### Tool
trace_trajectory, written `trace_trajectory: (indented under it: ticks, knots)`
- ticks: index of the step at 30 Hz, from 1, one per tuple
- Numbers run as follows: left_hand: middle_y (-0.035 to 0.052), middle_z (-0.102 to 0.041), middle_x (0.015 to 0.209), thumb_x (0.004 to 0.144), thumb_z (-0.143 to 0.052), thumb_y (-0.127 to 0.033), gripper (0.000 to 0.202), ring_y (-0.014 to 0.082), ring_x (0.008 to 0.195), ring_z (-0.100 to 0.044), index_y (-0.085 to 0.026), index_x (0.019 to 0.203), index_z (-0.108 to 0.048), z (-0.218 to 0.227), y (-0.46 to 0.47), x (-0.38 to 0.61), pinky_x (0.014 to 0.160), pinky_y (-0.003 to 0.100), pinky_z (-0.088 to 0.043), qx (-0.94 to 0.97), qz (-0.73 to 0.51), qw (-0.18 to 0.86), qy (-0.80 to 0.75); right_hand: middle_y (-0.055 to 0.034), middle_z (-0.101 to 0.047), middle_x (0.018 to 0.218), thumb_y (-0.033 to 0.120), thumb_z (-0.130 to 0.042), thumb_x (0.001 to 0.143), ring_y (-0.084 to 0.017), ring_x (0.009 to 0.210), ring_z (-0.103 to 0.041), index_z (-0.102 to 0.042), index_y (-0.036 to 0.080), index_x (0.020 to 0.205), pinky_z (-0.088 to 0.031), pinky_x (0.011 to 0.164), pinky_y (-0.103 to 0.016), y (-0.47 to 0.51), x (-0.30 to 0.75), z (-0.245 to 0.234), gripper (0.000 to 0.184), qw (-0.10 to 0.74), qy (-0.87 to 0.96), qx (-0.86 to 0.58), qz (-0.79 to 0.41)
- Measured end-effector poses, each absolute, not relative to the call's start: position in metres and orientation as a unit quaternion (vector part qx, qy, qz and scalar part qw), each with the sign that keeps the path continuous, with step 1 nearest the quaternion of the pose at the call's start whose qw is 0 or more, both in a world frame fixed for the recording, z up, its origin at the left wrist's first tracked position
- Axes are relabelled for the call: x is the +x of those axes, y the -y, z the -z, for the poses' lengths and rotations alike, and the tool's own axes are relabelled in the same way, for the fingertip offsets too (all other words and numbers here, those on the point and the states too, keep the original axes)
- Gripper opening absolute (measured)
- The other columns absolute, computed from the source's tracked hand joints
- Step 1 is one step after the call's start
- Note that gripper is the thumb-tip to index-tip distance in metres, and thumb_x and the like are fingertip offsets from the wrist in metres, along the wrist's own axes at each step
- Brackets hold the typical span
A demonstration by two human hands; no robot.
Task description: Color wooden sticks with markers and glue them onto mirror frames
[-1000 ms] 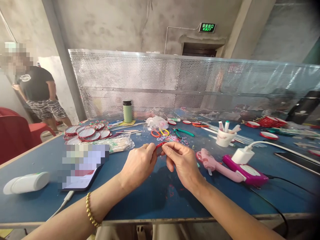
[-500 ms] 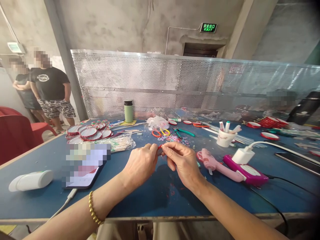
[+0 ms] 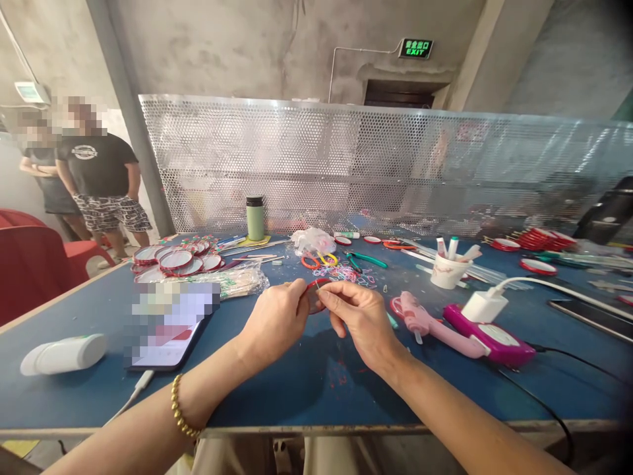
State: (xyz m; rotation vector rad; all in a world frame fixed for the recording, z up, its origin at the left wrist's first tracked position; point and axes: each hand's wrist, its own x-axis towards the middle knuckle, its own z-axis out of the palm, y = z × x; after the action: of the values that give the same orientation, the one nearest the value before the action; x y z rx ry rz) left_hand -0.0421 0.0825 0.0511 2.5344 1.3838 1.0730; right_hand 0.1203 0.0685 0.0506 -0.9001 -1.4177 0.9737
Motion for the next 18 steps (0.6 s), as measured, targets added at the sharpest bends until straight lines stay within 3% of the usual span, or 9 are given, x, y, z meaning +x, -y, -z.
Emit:
trace_trajectory:
  ticks: [18]
  knots:
    - [-0.0066, -0.034, 0.054, 0.09, -0.041, -0.018, 0.027, 0.0106, 0.051, -0.023, -0.022, 0.065, -0.033, -0.0528, -0.0843, -0.0424, 0.054, 0.026, -0.019, 0.805, -0.37, 0.115, -0.448, -0.0004, -0.069, 0.071, 0.044, -0.071, 0.081, -0.004, 0.036, -0.044, -0.07, 0.017, 0.08, -0.03, 0.038, -0.02, -0.0679, 0.1203, -0.0495, 0.027, 0.569, 0.599, -0.393, -0.404]
